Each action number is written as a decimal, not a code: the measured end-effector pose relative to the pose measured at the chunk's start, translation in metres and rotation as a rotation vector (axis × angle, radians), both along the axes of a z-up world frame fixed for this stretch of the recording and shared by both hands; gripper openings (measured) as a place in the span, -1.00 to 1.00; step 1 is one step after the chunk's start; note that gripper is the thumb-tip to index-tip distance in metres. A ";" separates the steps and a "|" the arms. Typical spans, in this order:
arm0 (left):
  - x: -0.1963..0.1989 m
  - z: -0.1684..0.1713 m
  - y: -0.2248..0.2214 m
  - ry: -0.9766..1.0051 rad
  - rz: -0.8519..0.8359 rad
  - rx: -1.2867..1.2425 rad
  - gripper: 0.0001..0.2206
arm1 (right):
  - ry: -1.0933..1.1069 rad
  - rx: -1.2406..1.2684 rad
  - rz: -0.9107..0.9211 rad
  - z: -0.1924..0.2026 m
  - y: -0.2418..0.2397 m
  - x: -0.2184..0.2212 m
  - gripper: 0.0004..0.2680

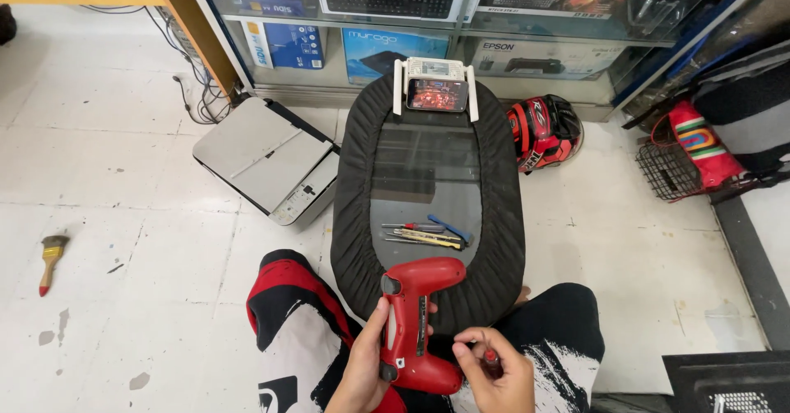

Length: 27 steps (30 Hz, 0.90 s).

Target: Repairing a red game controller by unscrewing the back plate and prying open the casing

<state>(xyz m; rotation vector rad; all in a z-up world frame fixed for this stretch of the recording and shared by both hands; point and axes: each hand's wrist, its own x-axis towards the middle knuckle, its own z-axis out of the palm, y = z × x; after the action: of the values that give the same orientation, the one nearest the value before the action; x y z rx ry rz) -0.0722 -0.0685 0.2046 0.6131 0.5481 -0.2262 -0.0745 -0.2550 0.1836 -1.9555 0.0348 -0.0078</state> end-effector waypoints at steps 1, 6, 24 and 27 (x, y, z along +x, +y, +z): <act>0.001 0.008 0.000 0.041 -0.036 0.081 -0.42 | 0.034 0.034 -0.002 -0.004 0.000 -0.001 -0.96; 0.003 0.011 0.000 0.056 -0.058 0.152 -0.42 | 0.163 0.047 -0.003 0.004 0.008 -0.007 -0.94; 0.006 0.003 0.006 0.008 -0.131 0.197 -0.46 | 0.153 0.106 -0.005 -0.009 0.001 -0.007 -0.93; 0.005 0.003 0.007 -0.010 -0.152 0.217 -0.47 | 0.125 0.093 0.024 -0.017 -0.004 -0.007 -0.93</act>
<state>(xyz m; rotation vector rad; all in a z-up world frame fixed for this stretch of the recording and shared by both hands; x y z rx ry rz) -0.0677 -0.0616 0.2075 0.8680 0.5208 -0.3087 -0.0817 -0.2589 0.1663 -1.8610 0.0919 0.1295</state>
